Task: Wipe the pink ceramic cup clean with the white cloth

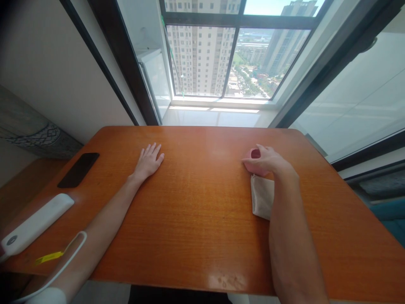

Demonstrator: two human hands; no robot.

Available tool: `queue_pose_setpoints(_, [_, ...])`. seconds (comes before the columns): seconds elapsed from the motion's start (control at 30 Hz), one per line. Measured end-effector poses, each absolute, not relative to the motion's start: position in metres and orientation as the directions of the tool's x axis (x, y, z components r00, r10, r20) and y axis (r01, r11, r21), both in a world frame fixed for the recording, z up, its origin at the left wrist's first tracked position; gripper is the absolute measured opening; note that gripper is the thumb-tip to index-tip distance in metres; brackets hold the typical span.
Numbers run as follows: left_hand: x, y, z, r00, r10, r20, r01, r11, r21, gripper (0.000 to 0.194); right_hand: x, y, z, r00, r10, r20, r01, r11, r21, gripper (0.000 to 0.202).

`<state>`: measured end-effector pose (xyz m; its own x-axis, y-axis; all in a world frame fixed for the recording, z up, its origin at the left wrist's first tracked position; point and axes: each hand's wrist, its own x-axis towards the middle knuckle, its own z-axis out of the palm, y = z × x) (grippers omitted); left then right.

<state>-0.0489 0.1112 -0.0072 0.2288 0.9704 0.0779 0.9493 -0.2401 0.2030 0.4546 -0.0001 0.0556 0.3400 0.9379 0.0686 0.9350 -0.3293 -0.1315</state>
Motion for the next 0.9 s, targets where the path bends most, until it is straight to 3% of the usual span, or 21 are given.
queue_pose_setpoints(0.1, [-0.05,0.112,-0.009,0.23,0.969,0.092,0.95,-0.244,0.196,0.07,0.442,-0.005,0.069,0.387,0.919,-0.08,0.898,-0.395,-0.193,0.096])
queue_pose_setpoints(0.23, [-0.049,0.113,-0.01,0.229,0.969,0.094,0.951,-0.244,0.19,0.07,0.415,-0.007,0.085,0.404,0.911,-0.079,0.894,-0.411,-0.18,0.082])
queue_pose_setpoints(0.37, [-0.047,0.111,-0.007,0.23,0.969,0.085,0.952,-0.242,0.188,0.071,0.375,0.0,0.092,0.389,0.916,-0.093,0.911,-0.398,-0.112,0.084])
queue_pose_setpoints(0.5, [-0.046,0.11,-0.004,0.225,0.972,0.068,0.951,-0.234,0.2,0.071,0.311,0.005,0.09,0.256,0.966,-0.049,0.961,-0.259,-0.099,0.084])
queue_pose_setpoints(0.67, [-0.045,0.108,-0.001,0.223,0.973,0.061,0.951,-0.231,0.204,0.071,0.22,-0.004,0.083,-0.06,0.997,0.043,0.984,0.066,-0.166,0.083])
queue_pose_setpoints(0.9, [-0.046,0.108,-0.003,0.227,0.971,0.076,0.95,-0.238,0.201,0.07,0.179,-0.013,0.082,-0.105,0.993,0.062,0.973,0.115,-0.198,0.084])
